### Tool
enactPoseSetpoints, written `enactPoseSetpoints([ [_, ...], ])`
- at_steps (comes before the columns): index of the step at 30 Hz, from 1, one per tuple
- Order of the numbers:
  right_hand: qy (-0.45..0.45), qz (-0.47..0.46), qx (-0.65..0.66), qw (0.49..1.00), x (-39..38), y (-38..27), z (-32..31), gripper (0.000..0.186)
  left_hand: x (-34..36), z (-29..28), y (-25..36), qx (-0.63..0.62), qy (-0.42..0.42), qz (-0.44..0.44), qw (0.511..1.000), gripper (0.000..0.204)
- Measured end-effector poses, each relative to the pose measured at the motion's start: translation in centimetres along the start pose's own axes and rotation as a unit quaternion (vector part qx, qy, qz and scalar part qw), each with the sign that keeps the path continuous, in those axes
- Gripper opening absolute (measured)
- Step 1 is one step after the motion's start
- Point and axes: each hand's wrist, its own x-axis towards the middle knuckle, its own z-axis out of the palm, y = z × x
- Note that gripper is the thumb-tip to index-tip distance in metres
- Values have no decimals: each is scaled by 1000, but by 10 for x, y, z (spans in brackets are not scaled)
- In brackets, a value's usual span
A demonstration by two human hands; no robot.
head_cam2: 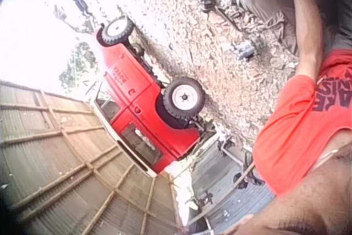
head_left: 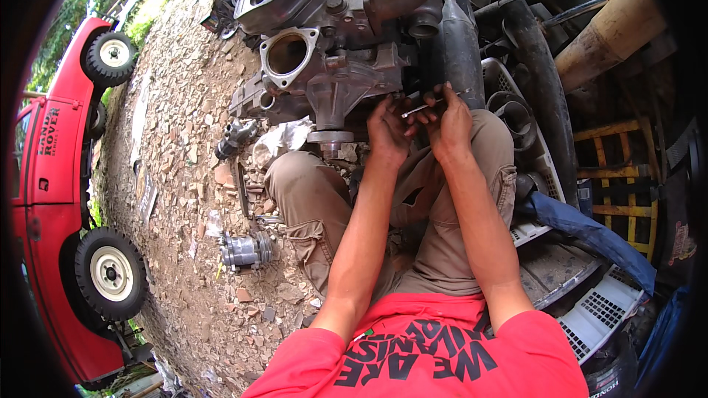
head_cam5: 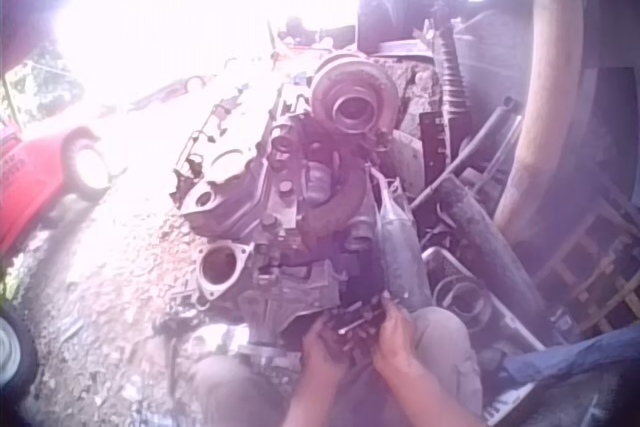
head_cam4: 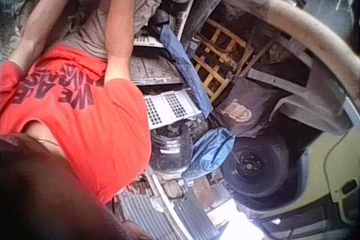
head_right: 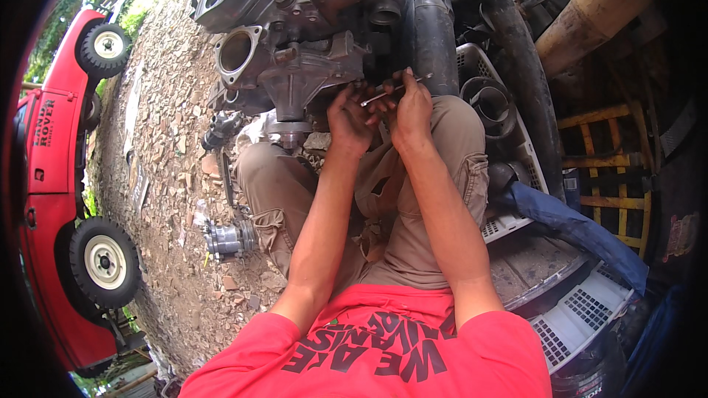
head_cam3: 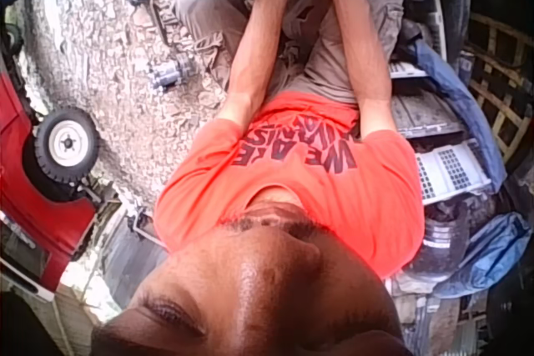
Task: The person sits on the ground and uses a wrench to loosen and remove bolts from a car engine block. They repeatedly reposition the wrench and remove bolts one by one, placing them on the ground.
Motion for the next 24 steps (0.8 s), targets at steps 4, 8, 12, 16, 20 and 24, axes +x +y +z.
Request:
enactPoseSetpoints([
  [4, 2, 1, -4, 1000, 0, -1, 0, 23, 0, 0, 0, -5, -12, -7, 1000, 33],
  [8, 2, 2, -4, 1000, 0, -1, -1, 23, -2, 2, 0, -8, -11, -7, 1000, 32],
  [12, 0, 2, -3, 1000, -2, -2, 1, 23, -2, 3, 1, -5, -4, -8, 1000, 33],
  [16, -3, 1, -1, 1000, 0, -1, 0, 23, 0, 1, 1, 16, -1, -7, 1000, 34],
  [20, -6, 0, 0, 1000, 0, -1, -1, 23, -1, 2, 0, 13, -2, 4, 1000, 35],
  [24, -8, 0, 0, 1000, 0, -1, -1, 23, -2, 4, -1, 12, 2, 2, 1000, 34],
])
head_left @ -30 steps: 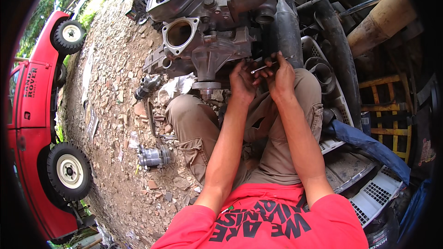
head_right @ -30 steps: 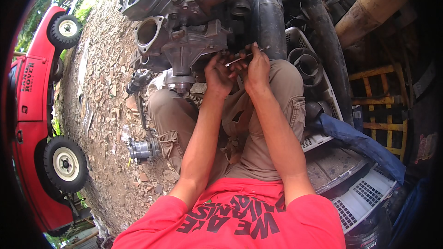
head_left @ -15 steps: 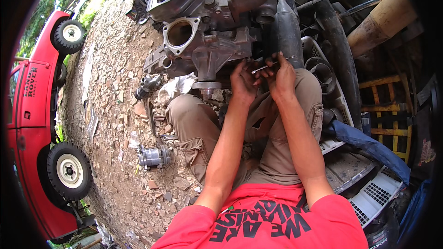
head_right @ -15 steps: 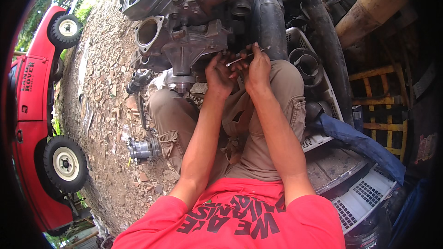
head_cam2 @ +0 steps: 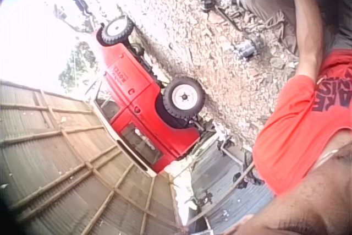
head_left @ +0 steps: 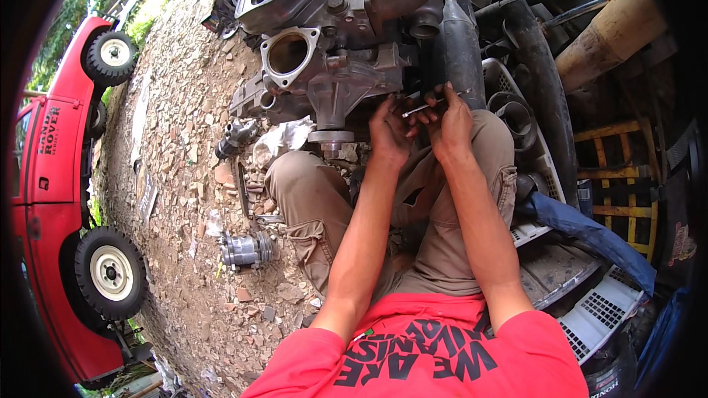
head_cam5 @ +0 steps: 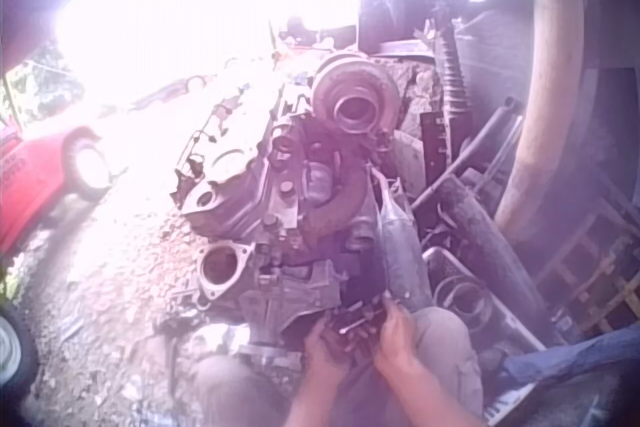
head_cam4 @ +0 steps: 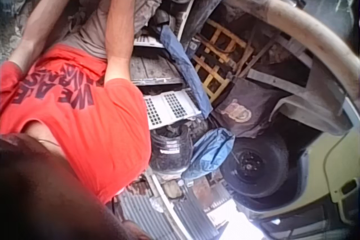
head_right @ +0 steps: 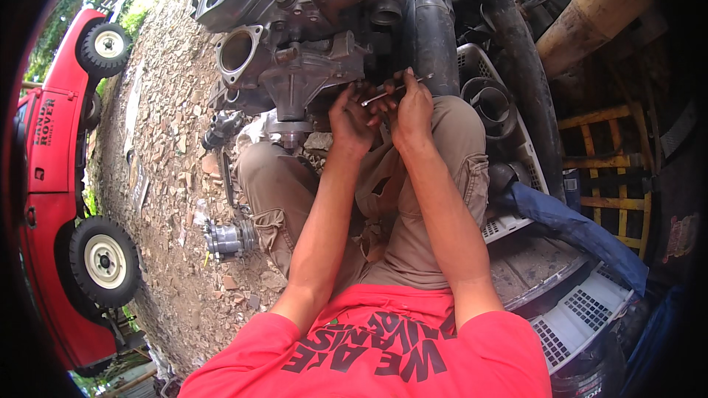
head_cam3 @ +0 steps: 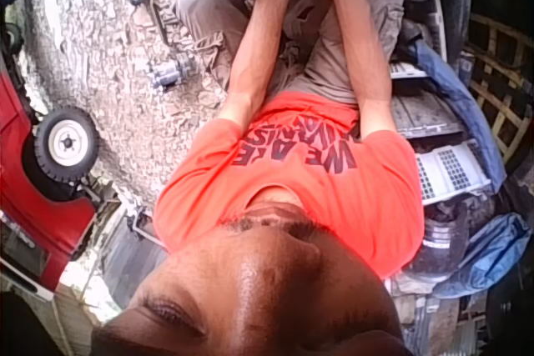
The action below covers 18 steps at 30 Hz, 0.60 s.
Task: The person sits on the ground and uses a wrench to loosen and remove bolts from a car engine block. They repeatedly reposition the wrench and remove bolts one by one, placing them on the ground.
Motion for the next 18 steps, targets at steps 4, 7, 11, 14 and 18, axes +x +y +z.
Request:
enactPoseSetpoints([
  [4, 5, 4, 3, 1000, -1, 0, 2, 23, 0, 0, 2, -8, 9, -3, 1000, 34],
  [7, 6, 2, 0, 1000, -1, 0, 1, 23, -3, 5, 1, -6, 16, 0, 1000, 33],
  [11, 7, 4, -1, 1000, -3, -1, 4, 23, -2, 2, 2, -7, 6, 4, 1000, 32],
  [14, 4, 3, 0, 1000, -1, 0, 1, 23, -3, 2, 1, -6, 6, 6, 1000, 32],
  [18, 4, 7, 3, 1000, -2, 0, 4, 23, 0, -3, 2, -4, 6, 3, 1000, 32],
])
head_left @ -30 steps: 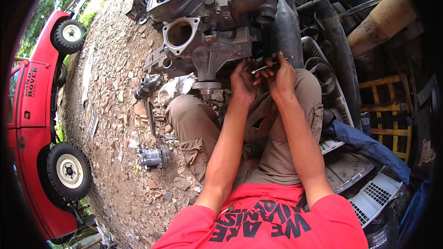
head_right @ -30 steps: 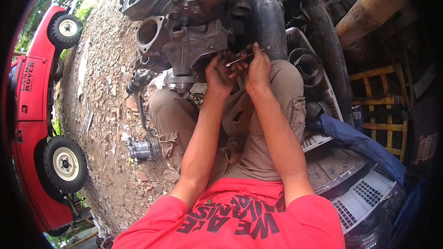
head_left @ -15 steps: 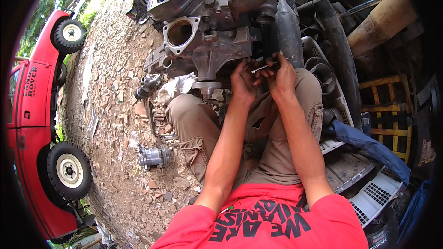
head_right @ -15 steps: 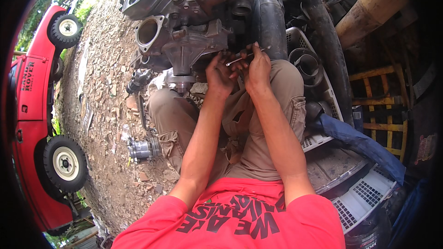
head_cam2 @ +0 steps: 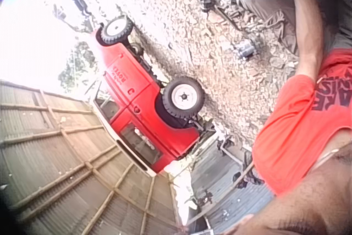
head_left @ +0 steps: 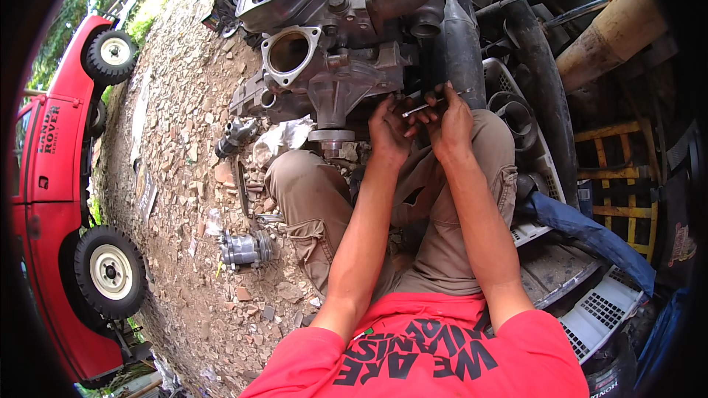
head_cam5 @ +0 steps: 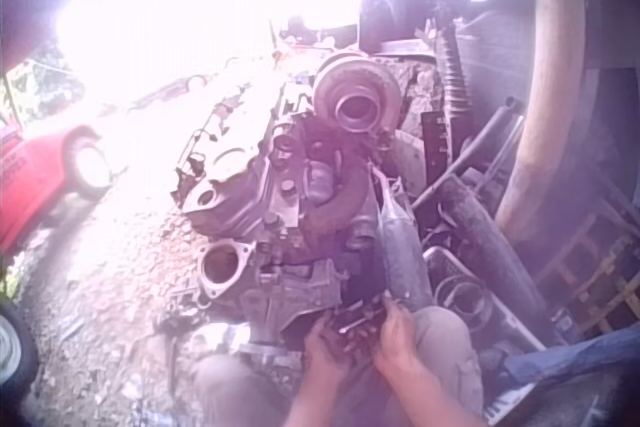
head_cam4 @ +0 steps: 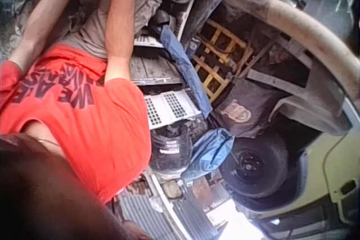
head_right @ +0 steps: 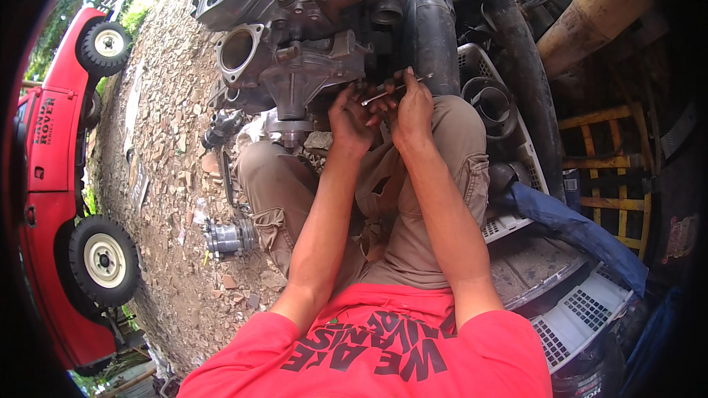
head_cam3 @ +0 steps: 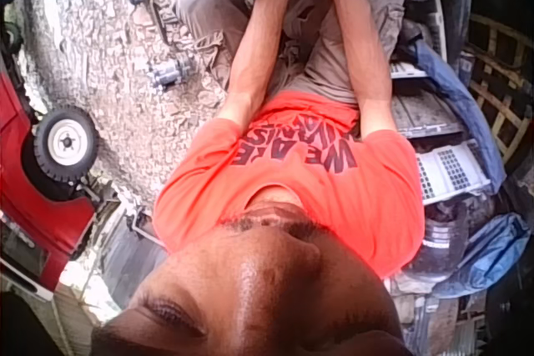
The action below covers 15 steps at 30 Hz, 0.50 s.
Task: The person sits on the ground and uses a wrench to loosen and remove bolts from a car engine block. They repeatedly reposition the wrench and remove bolts one by one, placing them on the ground.
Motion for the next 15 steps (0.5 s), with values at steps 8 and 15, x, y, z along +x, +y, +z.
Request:
enactPoseSetpoints([
  [8, 0, -3, -7, 1000, 3, 2, -4, 23, -2, 4, 0, 11, 0, -11, 1000, 31],
  [15, 7, -2, -13, 1000, 2, 1, -3, 23, -4, 7, 0, 19, -6, -4, 1000, 32],
])
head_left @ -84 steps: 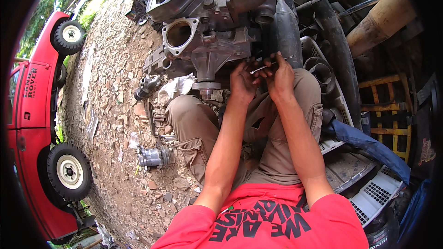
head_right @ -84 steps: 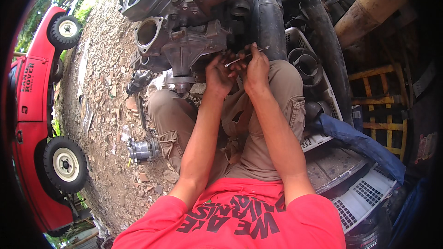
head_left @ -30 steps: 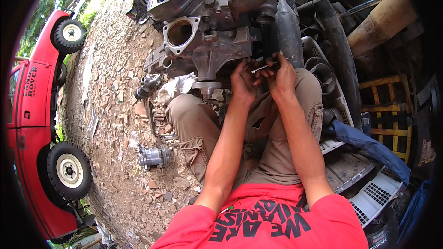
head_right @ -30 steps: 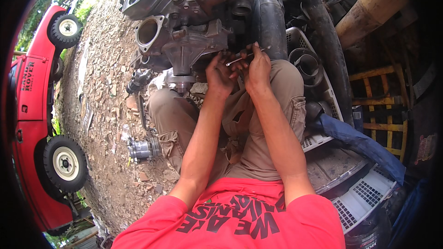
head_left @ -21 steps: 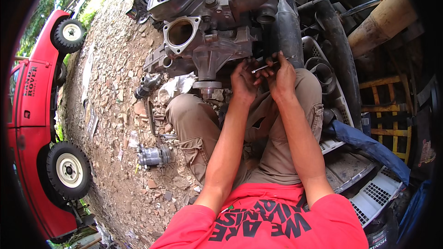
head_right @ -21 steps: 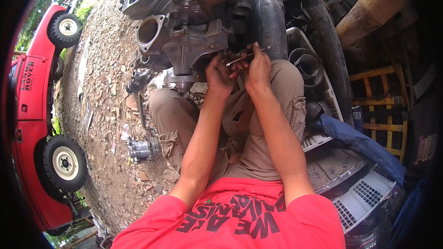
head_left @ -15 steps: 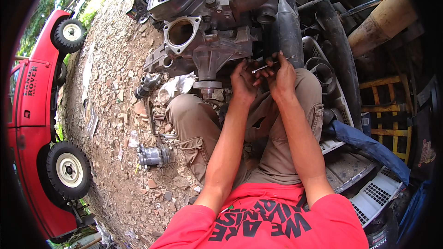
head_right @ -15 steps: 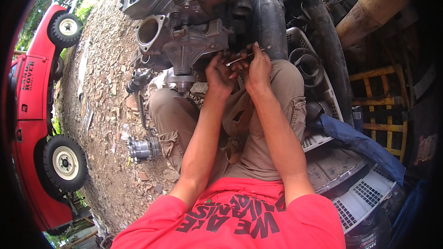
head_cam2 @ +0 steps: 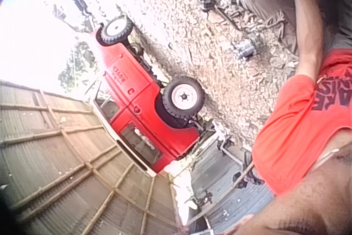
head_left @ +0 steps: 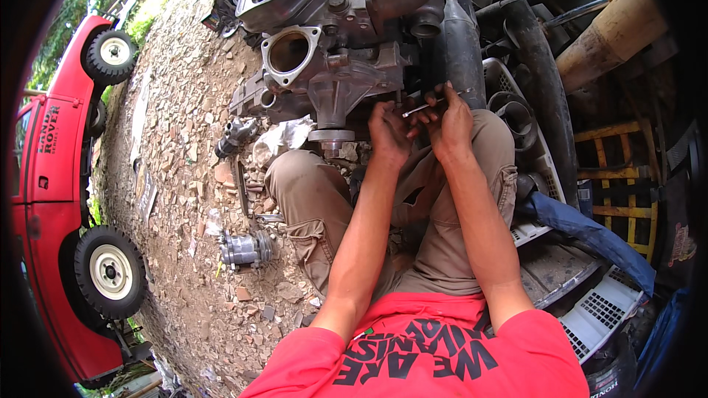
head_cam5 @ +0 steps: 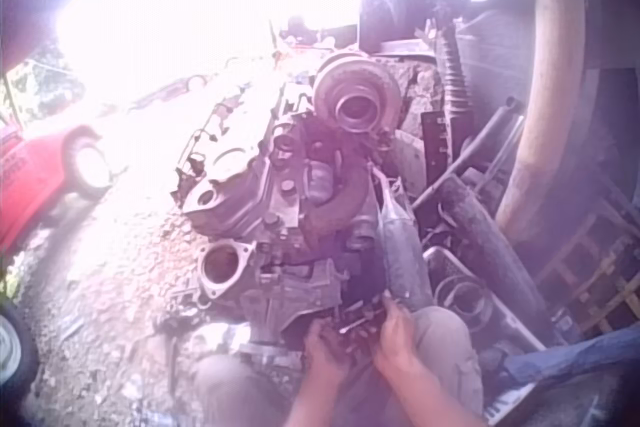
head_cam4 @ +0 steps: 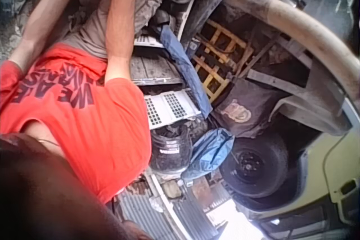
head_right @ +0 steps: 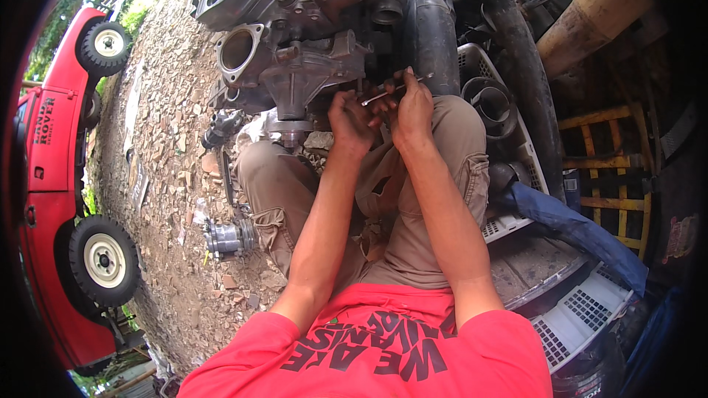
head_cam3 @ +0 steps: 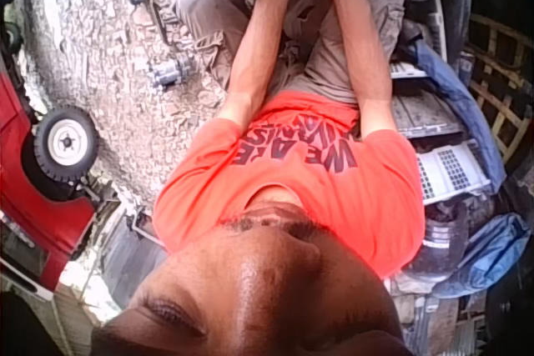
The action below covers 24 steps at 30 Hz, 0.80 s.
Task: The person sits on the ground and uses a wrench to loosen and remove bolts from a car engine block. They repeatedly reposition the wrench and remove bolts one by one, placing them on the ground.
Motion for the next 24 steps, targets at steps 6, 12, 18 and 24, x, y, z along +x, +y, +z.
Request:
enactPoseSetpoints([
  [6, -2, -4, -1, 1000, 0, 0, 0, 24, 3, -6, -5, 29, 7, 15, 999, 33],
  [12, -2, -4, 6, 1000, 0, -1, -1, 23, 0, -6, -7, 14, 4, 16, 1000, 28],
  [18, -9, -10, 10, 1000, 1, -2, -2, 20, -3, -16, -19, 4, 34, 27, 999, 26],
  [24, 10, -7, 6, 1000, -1, -3, 0, 20, -4, -24, -20, -19, 37, 42, 998, 21],
])
